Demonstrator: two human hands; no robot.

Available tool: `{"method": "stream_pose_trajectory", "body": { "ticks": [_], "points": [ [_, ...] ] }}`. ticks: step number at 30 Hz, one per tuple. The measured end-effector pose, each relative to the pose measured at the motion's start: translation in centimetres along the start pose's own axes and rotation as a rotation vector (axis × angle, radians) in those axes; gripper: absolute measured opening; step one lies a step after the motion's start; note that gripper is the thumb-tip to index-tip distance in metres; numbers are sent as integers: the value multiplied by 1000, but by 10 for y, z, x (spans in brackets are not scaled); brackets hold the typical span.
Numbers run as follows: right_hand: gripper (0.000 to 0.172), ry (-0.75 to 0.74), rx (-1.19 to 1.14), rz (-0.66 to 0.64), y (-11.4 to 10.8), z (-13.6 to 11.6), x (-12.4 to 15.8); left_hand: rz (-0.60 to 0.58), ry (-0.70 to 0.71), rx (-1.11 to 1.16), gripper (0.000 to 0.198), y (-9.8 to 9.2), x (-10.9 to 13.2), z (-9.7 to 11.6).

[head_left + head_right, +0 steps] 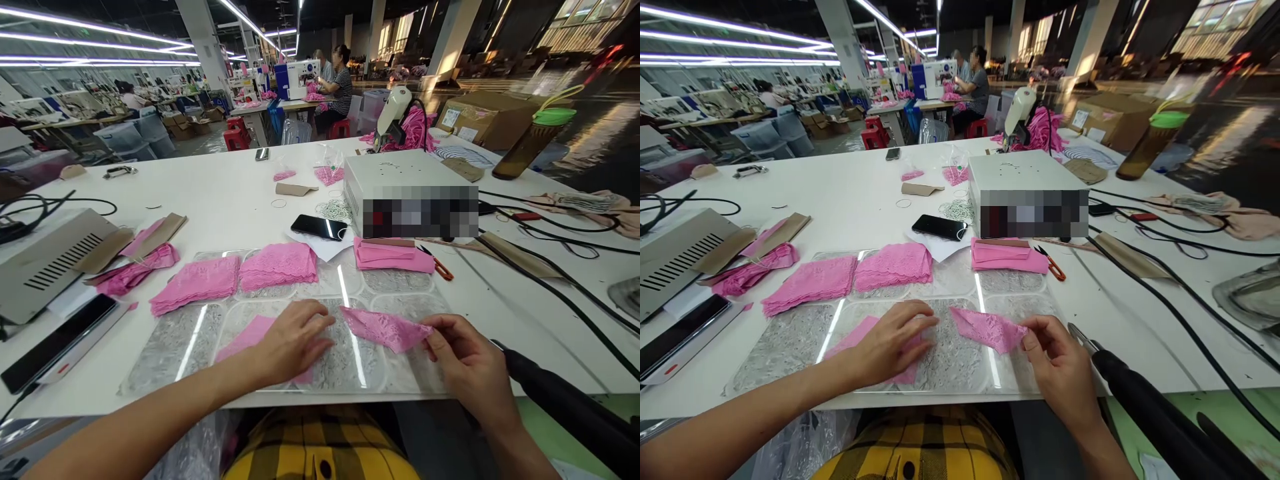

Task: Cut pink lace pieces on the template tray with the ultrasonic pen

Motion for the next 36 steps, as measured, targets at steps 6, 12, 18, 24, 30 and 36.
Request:
{"method": "stream_pose_trajectory", "body": {
  "ticks": [6,12,18,24,30,36],
  "points": [
    [20,-106,-5,-53,10,-41,-10,-15,-94,213,58,24,-69,31],
    [13,-210,2,-65,12,-71,-11,4,-247,350,20,41,-93,18],
    [17,-104,-97,-44,7,-64,-2,-46,-293,462,29,10,-78,-9],
    [22,56,-350,-135,12,-51,11,-256,-216,514,28,-15,-101,-31],
    [24,56,-8,15,2,-6,23,-265,-123,353,22,33,-127,-27],
    [18,-84,454,115,-14,17,36,-358,194,266,22,43,-68,12]
  ]
}}
Point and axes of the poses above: each hand's wrist, its own x-axis away from the middle knuckle, its own y-axis out of the palm, z = x × y, the point moved 6 cm from there along -x, towards the middle knuckle, and after that the axes turned 8 degrees about y, right-handed, at the moved point
